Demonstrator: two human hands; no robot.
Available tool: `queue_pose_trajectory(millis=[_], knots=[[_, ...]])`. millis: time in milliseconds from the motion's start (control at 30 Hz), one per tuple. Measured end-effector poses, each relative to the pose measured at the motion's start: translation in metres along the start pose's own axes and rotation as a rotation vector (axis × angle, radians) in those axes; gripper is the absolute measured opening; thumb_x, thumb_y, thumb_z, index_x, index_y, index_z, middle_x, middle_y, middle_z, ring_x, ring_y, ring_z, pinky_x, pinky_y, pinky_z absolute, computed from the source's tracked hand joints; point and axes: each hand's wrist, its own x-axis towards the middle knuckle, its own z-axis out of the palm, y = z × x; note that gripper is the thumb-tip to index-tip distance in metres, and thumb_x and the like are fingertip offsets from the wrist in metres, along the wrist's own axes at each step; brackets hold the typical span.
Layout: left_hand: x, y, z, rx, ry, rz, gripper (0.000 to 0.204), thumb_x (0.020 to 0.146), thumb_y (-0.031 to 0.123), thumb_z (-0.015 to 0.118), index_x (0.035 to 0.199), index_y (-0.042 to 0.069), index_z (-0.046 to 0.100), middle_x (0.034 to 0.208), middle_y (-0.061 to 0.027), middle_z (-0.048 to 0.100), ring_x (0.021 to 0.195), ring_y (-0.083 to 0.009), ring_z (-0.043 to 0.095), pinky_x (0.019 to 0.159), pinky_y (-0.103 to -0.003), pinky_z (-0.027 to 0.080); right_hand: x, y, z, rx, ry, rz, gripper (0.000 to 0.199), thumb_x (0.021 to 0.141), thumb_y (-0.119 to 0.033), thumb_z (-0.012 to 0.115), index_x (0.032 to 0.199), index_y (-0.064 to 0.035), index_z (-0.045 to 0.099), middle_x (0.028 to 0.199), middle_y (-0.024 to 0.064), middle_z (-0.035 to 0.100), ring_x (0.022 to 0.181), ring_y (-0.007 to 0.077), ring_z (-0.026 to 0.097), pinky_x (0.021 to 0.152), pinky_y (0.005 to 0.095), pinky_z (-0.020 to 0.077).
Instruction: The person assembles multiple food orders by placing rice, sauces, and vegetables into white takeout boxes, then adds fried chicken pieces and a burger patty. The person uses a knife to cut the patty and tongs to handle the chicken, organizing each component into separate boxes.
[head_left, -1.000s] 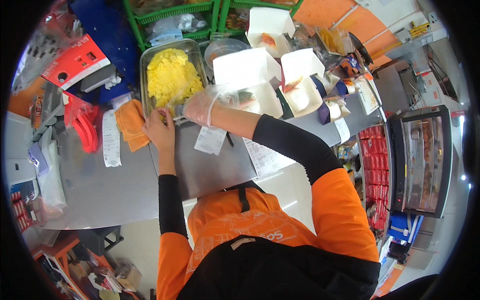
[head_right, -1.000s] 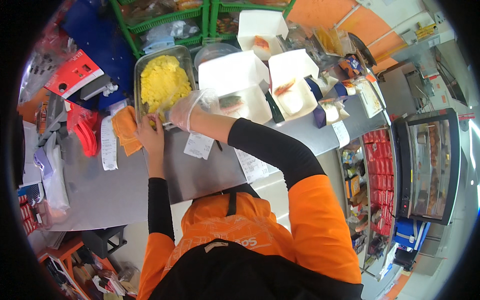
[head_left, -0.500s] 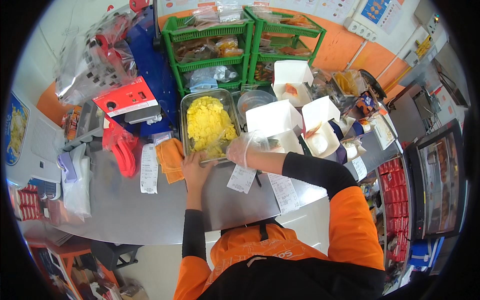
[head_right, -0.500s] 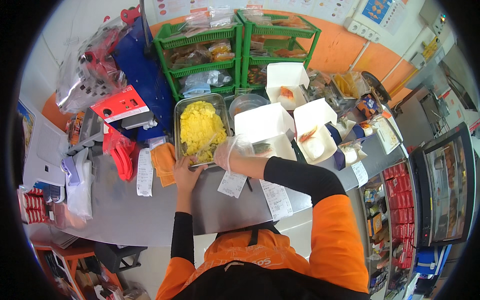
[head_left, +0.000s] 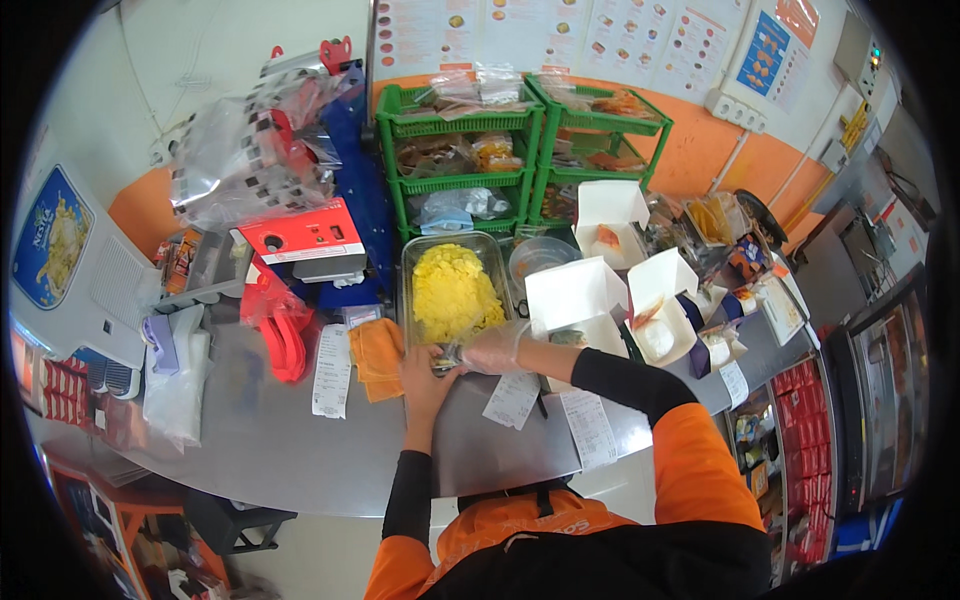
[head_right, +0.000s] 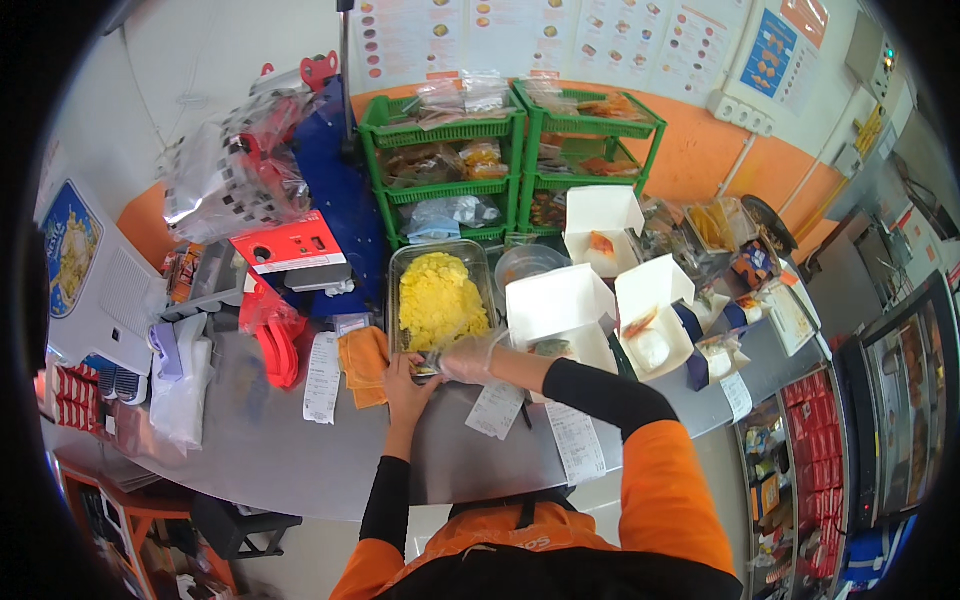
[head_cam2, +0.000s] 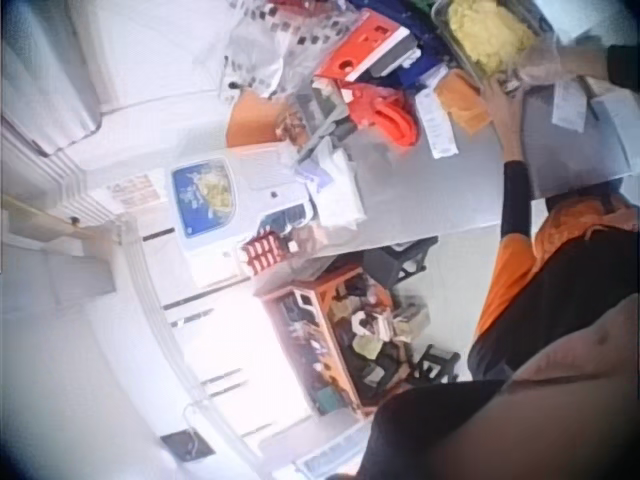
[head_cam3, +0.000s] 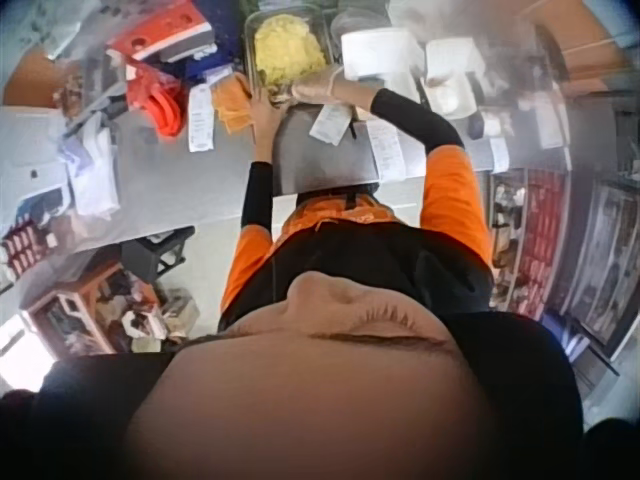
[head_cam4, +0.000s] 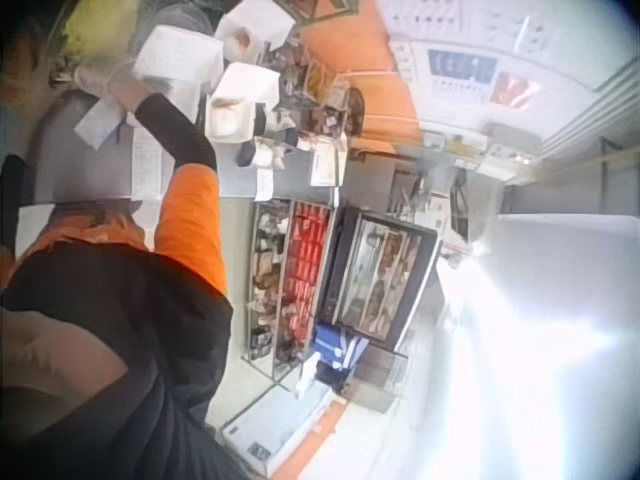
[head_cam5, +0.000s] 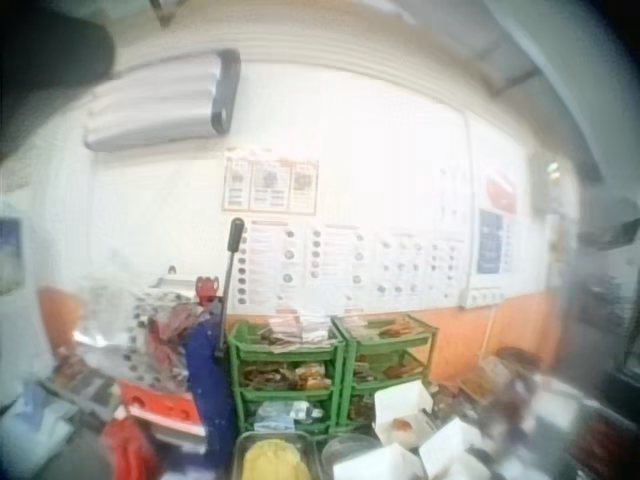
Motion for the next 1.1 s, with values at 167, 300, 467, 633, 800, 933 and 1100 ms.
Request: queue_pose_trajectory(millis=[167, 300, 467, 633, 800, 933, 1100], knots=[[0.002, 0.004, -0.002, 0.04, 0.035, 0.126, 0.045, 0.061, 0.038, 0.082, 0.088, 0.011, 0.059, 0.086, -0.0012, 0.055, 0.08, -0.0207, 0.054, 0.074, -0.036, 0.036, -0.001, 0.033, -0.006, -0.409, -0.088, -0.138, 0.012, 0.071, -0.01, 0.058, 0.07, -0.0021, 0.066, 0.073, 0.014, 0.066, 0.068, 0.0309, 0.066, 0.051, 0.0485, 0.0497], [0.004, 0.019, -0.008, 0.025, -0.011, 0.085, 0.032, 0.072, 0.036, 0.076, 0.085, 0.01, 0.062, 0.084, -0.0008, 0.057, 0.085, -0.022, 0.055, 0.078, -0.036, 0.034, -0.006, 0.05, 0.012, -0.463, 0.056, -0.049, 0.008, 0.069, -0.007, 0.059, 0.068, -0.0041, 0.067, 0.075, 0.0131, 0.066, 0.069, 0.0296, 0.066, 0.053, 0.0449, 0.0509], [0.001, 0.004, 0.005, 0.001, -0.005, -0.163, 0.022, 0.078, 0.032, 0.071, 0.082, 0.012, 0.063, 0.078, -0.001, 0.061, 0.087, -0.0221, 0.055, 0.084, -0.039, 0.031, -0.018, 0.031, 0.025, -0.335, 0.075, 0.039, 0.01, 0.071, -0.013, 0.06, 0.068, -0.0053, 0.066, 0.075, 0.0127, 0.066, 0.07, 0.0299, 0.066, 0.059, 0.0423, 0.0508], [0.007, 0.038, 0.009, 0.115, 0.131, -0.103, 0.018, 0.082, 0.029, 0.067, 0.084, 0.012, 0.063, 0.072, -0.0011, 0.062, 0.081, -0.0226, 0.056, 0.084, -0.041, 0.031, -0.025, 0.013, 0.024, -0.233, 0.109, 0.215, 0.02, 0.077, -0.023, 0.057, 0.07, -0.0067, 0.068, 0.076, 0.012, 0.067, 0.073, 0.0298, 0.066, 0.062, 0.0435, 0.0489], [0.007, 0.018, 0.02, 0.158, 0.078, -0.175, 0.016, 0.086, 0.027, 0.062, 0.087, 0.012, 0.061, 0.077, 0.0006, 0.065, 0.071, -0.0207, 0.057, 0.081, -0.038, 0.029, -0.014, 0.023, 0.012, -0.233, 0.073, 0.253, 0.027, 0.079, -0.031, 0.059, 0.067, -0.0086, 0.067, 0.071, 0.0131, 0.066, 0.068, 0.0296, 0.065, 0.059, 0.0414, 0.049], [0.012, 0.014, 0.027, 0.109, 0.051, -0.267, 0.013, 0.091, 0.023, 0.055, 0.092, 0.011, 0.058, 0.073, 0.0009, 0.066, 0.065, -0.0204, 0.058, 0.079, -0.036, 0.029, -0.009, 0.042, 0.003, -0.199, -0.046, 0.354, 0.028, 0.081, -0.034, 0.057, 0.075, -0.0094, 0.069, 0.081, 0.012, 0.068, 0.078, 0.0282, 0.067, 0.061, 0.0413, 0.0503], [0.015, 0.009, 0.033, 0.004, 0.064, -0.369, 0.015, 0.094, 0.023, 0.048, 0.098, 0.009, 0.054, 0.066, -0.0004, 0.065, 0.065, -0.0204, 0.059, 0.079, -0.036, 0.03, 0.008, 0.049, 0.0, -0.413, -0.162, 0.233, 0.02, 0.083, -0.016, 0.054, 0.09, -0.0087, 0.071, 0.094, 0.0059, 0.07, 0.088, 0.0275, 0.067, 0.062, 0.0445, 0.0508]])
